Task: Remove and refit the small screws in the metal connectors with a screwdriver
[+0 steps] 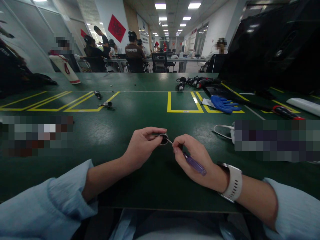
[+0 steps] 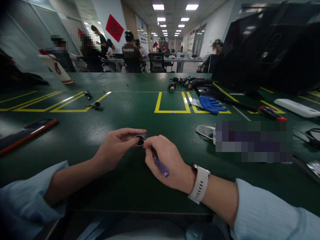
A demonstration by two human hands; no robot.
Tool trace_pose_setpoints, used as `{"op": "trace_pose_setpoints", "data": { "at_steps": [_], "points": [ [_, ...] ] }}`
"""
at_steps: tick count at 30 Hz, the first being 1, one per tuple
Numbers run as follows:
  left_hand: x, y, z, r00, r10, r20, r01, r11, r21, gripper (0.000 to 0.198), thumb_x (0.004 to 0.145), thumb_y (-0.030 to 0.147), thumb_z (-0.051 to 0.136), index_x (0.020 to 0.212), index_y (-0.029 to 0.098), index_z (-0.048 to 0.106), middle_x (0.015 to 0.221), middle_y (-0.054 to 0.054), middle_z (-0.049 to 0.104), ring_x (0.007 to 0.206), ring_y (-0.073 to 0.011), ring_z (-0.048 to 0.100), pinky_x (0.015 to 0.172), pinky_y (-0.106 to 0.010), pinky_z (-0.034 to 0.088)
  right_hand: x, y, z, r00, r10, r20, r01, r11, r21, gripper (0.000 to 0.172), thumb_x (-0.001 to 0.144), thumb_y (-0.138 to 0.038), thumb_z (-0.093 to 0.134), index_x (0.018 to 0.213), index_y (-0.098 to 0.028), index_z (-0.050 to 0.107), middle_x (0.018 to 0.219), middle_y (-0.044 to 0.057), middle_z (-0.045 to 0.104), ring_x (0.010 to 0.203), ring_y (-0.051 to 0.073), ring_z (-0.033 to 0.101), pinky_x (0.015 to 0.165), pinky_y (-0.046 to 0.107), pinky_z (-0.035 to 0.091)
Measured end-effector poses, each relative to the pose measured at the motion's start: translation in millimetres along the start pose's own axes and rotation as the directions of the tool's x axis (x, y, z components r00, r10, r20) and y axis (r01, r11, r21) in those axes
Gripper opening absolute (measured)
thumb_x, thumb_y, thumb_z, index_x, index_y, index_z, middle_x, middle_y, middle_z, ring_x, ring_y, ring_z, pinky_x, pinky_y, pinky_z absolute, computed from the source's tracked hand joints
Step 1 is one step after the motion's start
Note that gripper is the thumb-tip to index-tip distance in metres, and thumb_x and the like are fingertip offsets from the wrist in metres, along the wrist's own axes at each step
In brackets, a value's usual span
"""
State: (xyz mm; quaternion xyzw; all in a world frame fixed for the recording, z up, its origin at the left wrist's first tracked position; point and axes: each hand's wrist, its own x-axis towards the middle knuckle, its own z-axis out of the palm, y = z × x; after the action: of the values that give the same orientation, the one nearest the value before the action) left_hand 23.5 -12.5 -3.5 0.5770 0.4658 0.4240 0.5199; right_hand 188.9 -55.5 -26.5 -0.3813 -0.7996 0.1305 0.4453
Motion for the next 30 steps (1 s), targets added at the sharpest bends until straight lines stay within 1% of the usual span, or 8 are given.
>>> {"op": "trace_pose_setpoints", "data": {
  "at_steps": [6, 10, 14, 17, 22, 27, 30],
  "points": [
    [0.0, 0.9, -0.2, 1.0, -0.005, -0.002, 0.005, 1.0, 0.017, 0.018, 0.068, 0.015, 0.067, 0.086, 0.014, 0.071, 0.078, -0.004, 0.074, 0.073, -0.0172, 0.069, 0.073, -0.03, 0.057, -0.1, -0.2, -0.1, 1.0, -0.002, 0.002, 0.002, 1.0, -0.022, 0.013, 0.083, -0.009, 0.047, 0.086, -0.021, 0.047, 0.078, 0.0, 0.055, 0.068, 0.014, 0.052, 0.063, 0.027, 0.042],
    [0.6, 0.4, 0.6, 1.0, -0.01, -0.001, 0.01, 1.0, 0.017, 0.019, 0.069, 0.015, 0.066, 0.087, 0.014, 0.071, 0.08, -0.004, 0.074, 0.073, -0.0166, 0.069, 0.073, -0.028, 0.056, -0.3, -0.8, -0.2, 1.0, 0.001, 0.019, 0.0, 1.0, -0.017, 0.013, 0.084, -0.008, 0.047, 0.087, -0.021, 0.047, 0.079, 0.0, 0.055, 0.069, 0.013, 0.053, 0.064, 0.026, 0.042],
    [1.5, -0.6, 0.8, 1.0, -0.019, 0.006, 0.018, 0.999, 0.036, 0.02, 0.069, 0.016, 0.066, 0.089, 0.013, 0.07, 0.079, -0.004, 0.074, 0.073, -0.0164, 0.069, 0.072, -0.028, 0.056, 0.4, -0.6, 1.4, 1.0, 0.003, 0.019, -0.002, 0.999, -0.047, 0.014, 0.084, -0.008, 0.046, 0.086, -0.021, 0.046, 0.078, 0.0, 0.055, 0.069, 0.013, 0.053, 0.063, 0.027, 0.042],
    [1.8, -0.8, 0.7, 1.0, -0.003, 0.016, 0.002, 0.998, 0.059, 0.02, 0.069, 0.016, 0.066, 0.088, 0.013, 0.071, 0.081, -0.005, 0.074, 0.074, -0.0173, 0.069, 0.073, -0.029, 0.056, 1.3, -0.4, 2.7, 1.0, 0.002, 0.022, -0.001, 0.999, -0.054, 0.014, 0.084, -0.008, 0.046, 0.087, -0.021, 0.047, 0.08, 0.001, 0.057, 0.07, 0.014, 0.054, 0.064, 0.028, 0.043],
    [1.5, -0.4, 0.1, 1.0, 0.007, 0.017, -0.008, 0.999, 0.05, 0.017, 0.069, 0.017, 0.064, 0.085, 0.014, 0.07, 0.085, -0.005, 0.074, 0.077, -0.0181, 0.069, 0.074, -0.03, 0.056, 0.7, -1.8, 2.5, 1.0, 0.0, 0.014, 0.0, 0.999, -0.032, 0.013, 0.084, -0.009, 0.046, 0.087, -0.021, 0.047, 0.08, 0.001, 0.057, 0.071, 0.014, 0.054, 0.065, 0.028, 0.044],
    [0.3, 1.6, 0.7, 1.0, -0.004, 0.013, 0.004, 0.999, 0.053, 0.019, 0.069, 0.016, 0.065, 0.087, 0.012, 0.07, 0.082, -0.006, 0.074, 0.074, -0.0173, 0.069, 0.075, -0.03, 0.056, -0.3, -3.5, -0.2, 1.0, 0.02, 0.015, -0.019, 1.0, -0.021, 0.013, 0.084, -0.009, 0.047, 0.086, -0.021, 0.047, 0.078, 0.001, 0.056, 0.069, 0.014, 0.054, 0.063, 0.027, 0.043],
    [3.2, -0.7, -0.6, 1.0, 0.031, -0.001, -0.031, 0.999, 0.041, 0.02, 0.07, 0.015, 0.065, 0.089, 0.012, 0.069, 0.089, -0.006, 0.073, 0.078, -0.0174, 0.069, 0.078, -0.03, 0.056, -0.4, -4.7, -2.9, 1.0, 0.014, -0.013, -0.014, 0.999, 0.029, 0.013, 0.083, -0.008, 0.047, 0.087, -0.021, 0.047, 0.077, 0.0, 0.056, 0.068, 0.013, 0.054, 0.062, 0.025, 0.043]
  ]
}}
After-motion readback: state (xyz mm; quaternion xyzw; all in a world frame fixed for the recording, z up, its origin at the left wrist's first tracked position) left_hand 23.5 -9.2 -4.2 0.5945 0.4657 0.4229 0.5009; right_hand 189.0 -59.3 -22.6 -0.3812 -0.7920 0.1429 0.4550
